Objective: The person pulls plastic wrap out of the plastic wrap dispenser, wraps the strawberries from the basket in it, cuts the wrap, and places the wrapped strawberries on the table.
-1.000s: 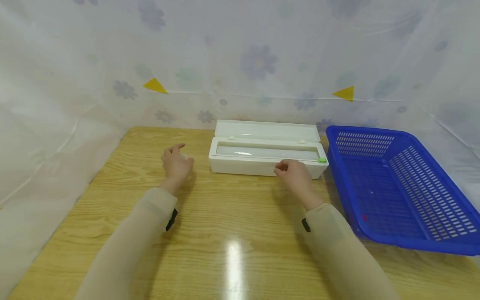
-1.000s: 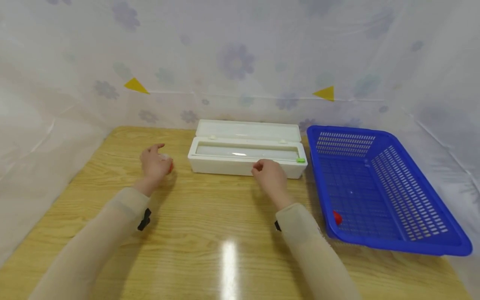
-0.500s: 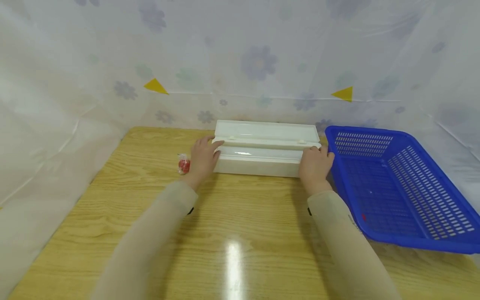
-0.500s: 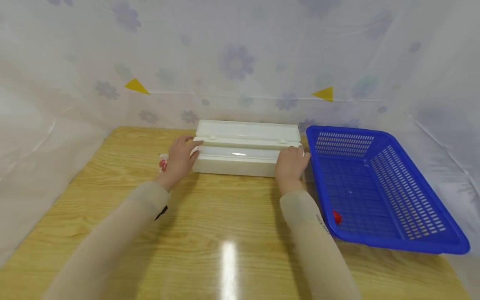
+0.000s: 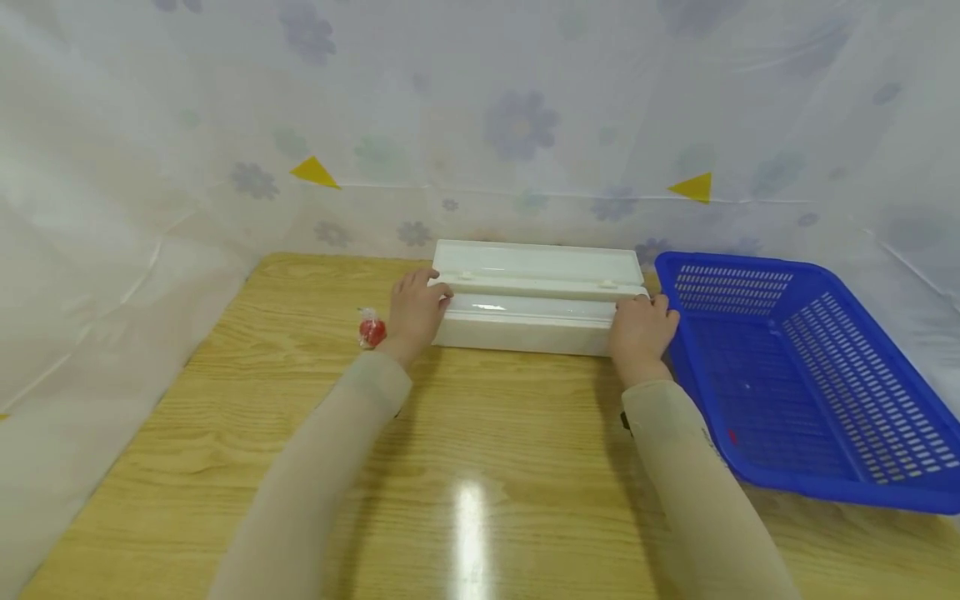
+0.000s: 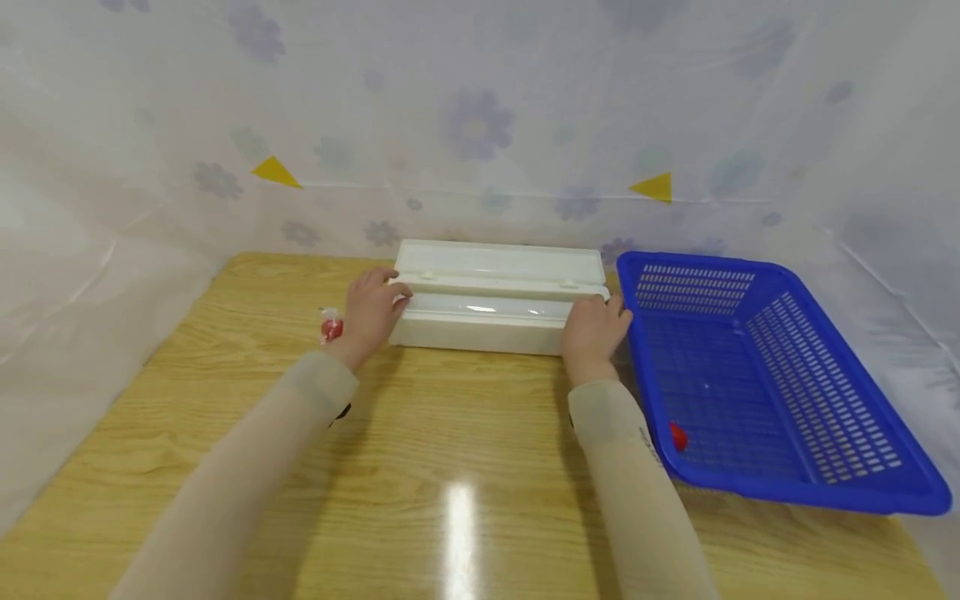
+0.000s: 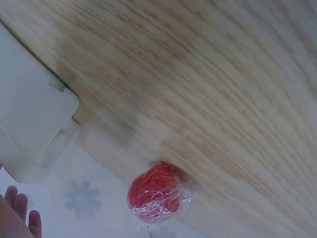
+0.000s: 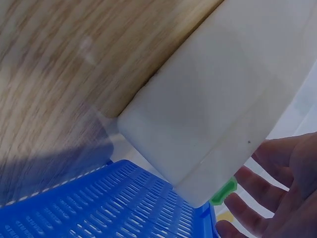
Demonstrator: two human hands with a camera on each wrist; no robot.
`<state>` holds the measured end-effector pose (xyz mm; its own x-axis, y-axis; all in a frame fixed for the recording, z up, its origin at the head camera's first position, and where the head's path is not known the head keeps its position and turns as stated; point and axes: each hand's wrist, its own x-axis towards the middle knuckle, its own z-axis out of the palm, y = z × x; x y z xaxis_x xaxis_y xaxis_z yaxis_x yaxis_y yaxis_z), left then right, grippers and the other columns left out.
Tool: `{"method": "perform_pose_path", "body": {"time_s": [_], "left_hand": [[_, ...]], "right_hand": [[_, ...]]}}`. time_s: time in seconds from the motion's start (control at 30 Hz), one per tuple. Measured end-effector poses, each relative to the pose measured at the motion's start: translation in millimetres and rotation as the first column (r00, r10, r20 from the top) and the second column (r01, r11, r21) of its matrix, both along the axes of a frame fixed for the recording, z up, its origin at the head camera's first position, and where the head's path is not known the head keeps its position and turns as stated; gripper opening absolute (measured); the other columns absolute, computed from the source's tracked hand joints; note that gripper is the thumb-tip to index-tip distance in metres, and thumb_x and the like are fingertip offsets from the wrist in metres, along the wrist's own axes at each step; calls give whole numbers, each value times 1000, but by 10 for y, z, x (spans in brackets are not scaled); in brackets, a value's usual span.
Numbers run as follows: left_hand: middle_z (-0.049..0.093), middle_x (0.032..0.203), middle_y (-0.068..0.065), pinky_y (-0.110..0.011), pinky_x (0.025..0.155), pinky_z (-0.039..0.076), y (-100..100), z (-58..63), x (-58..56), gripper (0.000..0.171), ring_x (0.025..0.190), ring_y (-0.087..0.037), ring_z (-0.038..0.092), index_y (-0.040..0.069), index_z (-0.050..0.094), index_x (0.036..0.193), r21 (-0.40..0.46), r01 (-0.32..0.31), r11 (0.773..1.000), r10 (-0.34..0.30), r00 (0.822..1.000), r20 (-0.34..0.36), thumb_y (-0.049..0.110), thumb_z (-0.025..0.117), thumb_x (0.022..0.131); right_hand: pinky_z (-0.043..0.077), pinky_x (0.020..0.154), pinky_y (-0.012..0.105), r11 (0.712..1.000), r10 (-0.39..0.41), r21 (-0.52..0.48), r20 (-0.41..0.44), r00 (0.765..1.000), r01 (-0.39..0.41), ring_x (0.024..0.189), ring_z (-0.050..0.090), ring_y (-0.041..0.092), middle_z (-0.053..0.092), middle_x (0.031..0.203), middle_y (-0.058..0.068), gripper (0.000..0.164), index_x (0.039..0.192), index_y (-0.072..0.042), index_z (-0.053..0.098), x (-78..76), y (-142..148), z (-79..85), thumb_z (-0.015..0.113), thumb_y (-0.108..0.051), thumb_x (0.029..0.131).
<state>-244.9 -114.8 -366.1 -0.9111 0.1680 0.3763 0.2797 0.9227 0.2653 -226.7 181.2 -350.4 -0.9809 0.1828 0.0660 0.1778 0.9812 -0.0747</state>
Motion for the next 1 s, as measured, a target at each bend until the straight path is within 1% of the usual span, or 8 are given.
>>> {"method": "perform_pose_path", "body": {"time_s": [0.17, 0.27, 0.4, 0.5, 0.6, 0.77, 0.87, 1.0], "left_hand": [[61, 117, -13, -47, 98, 41, 10, -15, 1, 18, 111, -30, 52, 7, 71, 99, 46, -15, 999, 14, 1000, 19, 17, 59, 90], [64, 111, -13, -47, 97, 42, 11, -32, 2, 19, 108, -29, 54, 6, 70, 99, 71, -27, 997, 25, 999, 26, 17, 57, 92], [67, 104, -14, -46, 95, 44, 11, -65, -5, 20, 103, -30, 57, 4, 69, 99, 105, -49, 993, 48, 999, 15, 17, 55, 92], [69, 102, -14, -46, 94, 46, 21, -97, -23, 21, 99, -30, 59, 3, 69, 99, 133, -75, 988, 75, 997, 4, 18, 54, 93], [69, 102, -14, -45, 93, 46, 43, -116, -33, 21, 97, -29, 59, 4, 68, 99, 162, -104, 981, 104, 995, 5, 19, 54, 93], [70, 102, -13, -45, 92, 47, 75, -126, -33, 20, 96, -29, 60, 4, 68, 97, 184, -139, 973, 141, 990, 2, 18, 54, 93], [71, 99, -13, -46, 88, 47, 94, -151, -35, 19, 94, -30, 60, 4, 67, 95, 186, -150, 971, 158, 987, -31, 17, 54, 93], [72, 96, -14, -47, 85, 47, 119, -195, -42, 18, 91, -31, 61, 4, 67, 94, 186, -161, 969, 179, 981, -82, 16, 53, 93]], "right_hand": [[34, 97, 60, 1000, 15, -16, -11, 1000, -15, 118, 36, 45, 57, 118, 26, 33, 114, 2, 64, -26, 20, 2, 37, -6, 98], [35, 96, 59, 1000, 22, -22, -19, 1000, -22, 116, 37, 45, 58, 115, 27, 32, 113, 5, 63, -56, 42, -15, 38, -9, 98], [35, 96, 58, 999, 21, -46, -37, 999, -23, 115, 37, 45, 58, 113, 29, 33, 111, 8, 60, -86, 61, -46, 39, -13, 97], [36, 96, 58, 997, 14, -72, -69, 998, -19, 114, 39, 45, 59, 111, 28, 33, 110, 8, 60, -96, 61, -65, 40, -15, 96], [37, 94, 57, 994, 12, -107, -127, 992, -26, 112, 42, 43, 62, 109, 27, 30, 108, 5, 61, -90, 58, -87, 43, -14, 94], [40, 88, 55, 989, 28, -134, -250, 968, -63, 106, 47, 42, 68, 101, 25, 24, 102, 3, 64, -78, 51, -136, 48, -11, 90], [42, 84, 55, 986, 27, -148, -323, 946, -79, 103, 50, 42, 70, 95, 25, 21, 98, 3, 65, -91, 58, -180, 51, -9, 88], [42, 83, 55, 984, 21, -153, -394, 919, -88, 102, 51, 42, 70, 94, 26, 19, 99, 3, 65, -110, 65, -250, 53, -7, 88]]}}
